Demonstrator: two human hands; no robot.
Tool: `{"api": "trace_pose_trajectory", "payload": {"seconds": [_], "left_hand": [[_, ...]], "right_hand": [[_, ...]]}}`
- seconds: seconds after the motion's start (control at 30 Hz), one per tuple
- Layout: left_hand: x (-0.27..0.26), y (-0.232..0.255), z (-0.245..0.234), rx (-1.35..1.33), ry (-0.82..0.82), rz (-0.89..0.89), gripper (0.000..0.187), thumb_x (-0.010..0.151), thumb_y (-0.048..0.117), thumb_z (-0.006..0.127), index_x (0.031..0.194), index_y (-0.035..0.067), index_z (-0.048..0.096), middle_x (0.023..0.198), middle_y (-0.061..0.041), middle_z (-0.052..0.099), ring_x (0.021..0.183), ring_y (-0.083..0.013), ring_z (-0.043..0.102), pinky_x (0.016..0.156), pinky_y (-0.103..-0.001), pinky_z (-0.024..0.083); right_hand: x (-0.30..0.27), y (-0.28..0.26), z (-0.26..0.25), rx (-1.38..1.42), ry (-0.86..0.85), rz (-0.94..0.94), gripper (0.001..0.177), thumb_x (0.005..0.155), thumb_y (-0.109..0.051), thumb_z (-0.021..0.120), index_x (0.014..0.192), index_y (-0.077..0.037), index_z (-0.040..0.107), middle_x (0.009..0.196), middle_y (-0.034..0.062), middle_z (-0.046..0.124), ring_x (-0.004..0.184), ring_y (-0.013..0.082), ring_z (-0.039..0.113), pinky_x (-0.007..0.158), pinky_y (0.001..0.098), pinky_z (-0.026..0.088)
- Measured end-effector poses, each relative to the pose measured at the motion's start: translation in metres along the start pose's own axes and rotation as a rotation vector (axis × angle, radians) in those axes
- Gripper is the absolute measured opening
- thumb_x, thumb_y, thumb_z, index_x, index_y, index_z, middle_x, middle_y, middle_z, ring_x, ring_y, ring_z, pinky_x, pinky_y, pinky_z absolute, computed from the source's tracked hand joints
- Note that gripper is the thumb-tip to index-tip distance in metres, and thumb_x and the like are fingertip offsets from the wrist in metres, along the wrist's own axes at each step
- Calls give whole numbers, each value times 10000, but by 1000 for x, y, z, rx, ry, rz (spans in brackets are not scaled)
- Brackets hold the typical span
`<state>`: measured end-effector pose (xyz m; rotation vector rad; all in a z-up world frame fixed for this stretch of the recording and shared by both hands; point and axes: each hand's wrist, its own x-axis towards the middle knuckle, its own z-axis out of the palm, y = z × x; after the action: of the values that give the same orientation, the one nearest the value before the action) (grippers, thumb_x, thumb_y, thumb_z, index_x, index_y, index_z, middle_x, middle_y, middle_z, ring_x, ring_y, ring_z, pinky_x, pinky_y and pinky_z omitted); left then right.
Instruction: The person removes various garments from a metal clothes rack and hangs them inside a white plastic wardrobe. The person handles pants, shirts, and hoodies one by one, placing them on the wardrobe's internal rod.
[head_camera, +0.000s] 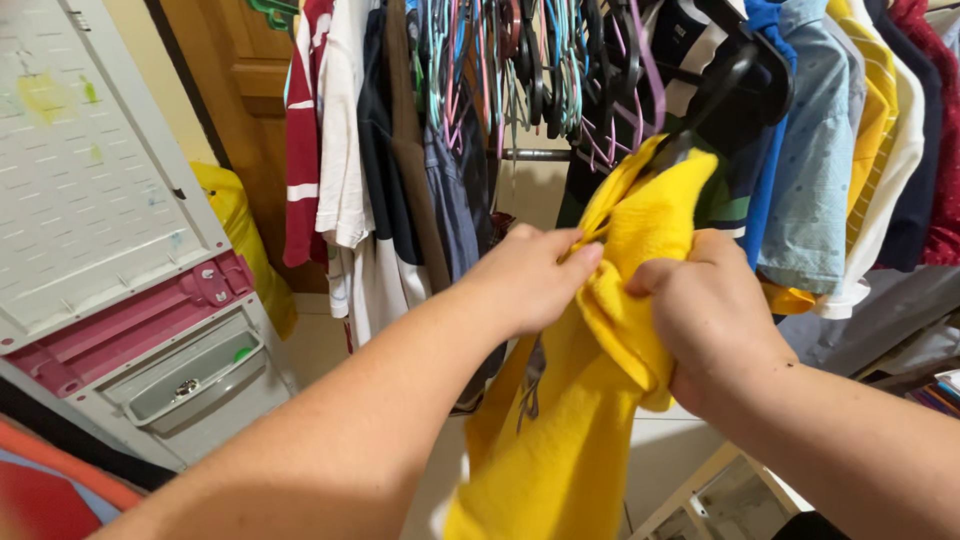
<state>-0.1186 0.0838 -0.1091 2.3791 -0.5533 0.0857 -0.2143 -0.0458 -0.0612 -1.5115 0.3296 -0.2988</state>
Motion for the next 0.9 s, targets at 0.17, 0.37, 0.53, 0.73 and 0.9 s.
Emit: {"api": "trace_pose_trajectory", "payload": {"seconds": [0.17,0.37,0.53,0.73,0.9], "left_hand": [[2,11,-4,-68,1,-10,633,957,582,431,1432,188,570,1409,-210,531,1270,-385,558,1073,-408,436],[-7,15,-6,-242,-100,-59,672,980,624,388,1290,114,697,1175,-152,746,1099,-344,710,972,-401,532],[-29,13,-21,-669,-216,-350,653,933,658,399,1201,161,726,1150,-104,769,986,-274,710,847,-473,543],[-65,-6,-44,-565,-257,-556,811,877,773,476,1184,84,773,1129,-109,784,1041,-272,732,925,-477,547],[-119,-41,-73,-556,-198,-997,717,752,816,550,1125,233,739,1044,-65,720,909,-289,641,843,-508,455]], "right_hand": [[6,8,-6,76,-94,4,305,827,45,508,1110,34,621,1003,167,714,833,315,717,739,457,594],[1,3,10,149,-244,158,266,927,-52,521,1127,79,637,1030,203,706,874,333,687,768,480,556],[-9,-5,33,306,-277,510,325,985,-184,471,1185,27,616,1158,180,722,1036,332,702,943,486,549],[-16,5,55,109,-645,769,357,882,-147,474,1138,37,640,1076,212,734,950,361,705,884,516,560],[-33,12,74,-199,-1138,749,347,769,-38,579,1087,34,698,997,191,776,870,317,753,828,428,600]]}}
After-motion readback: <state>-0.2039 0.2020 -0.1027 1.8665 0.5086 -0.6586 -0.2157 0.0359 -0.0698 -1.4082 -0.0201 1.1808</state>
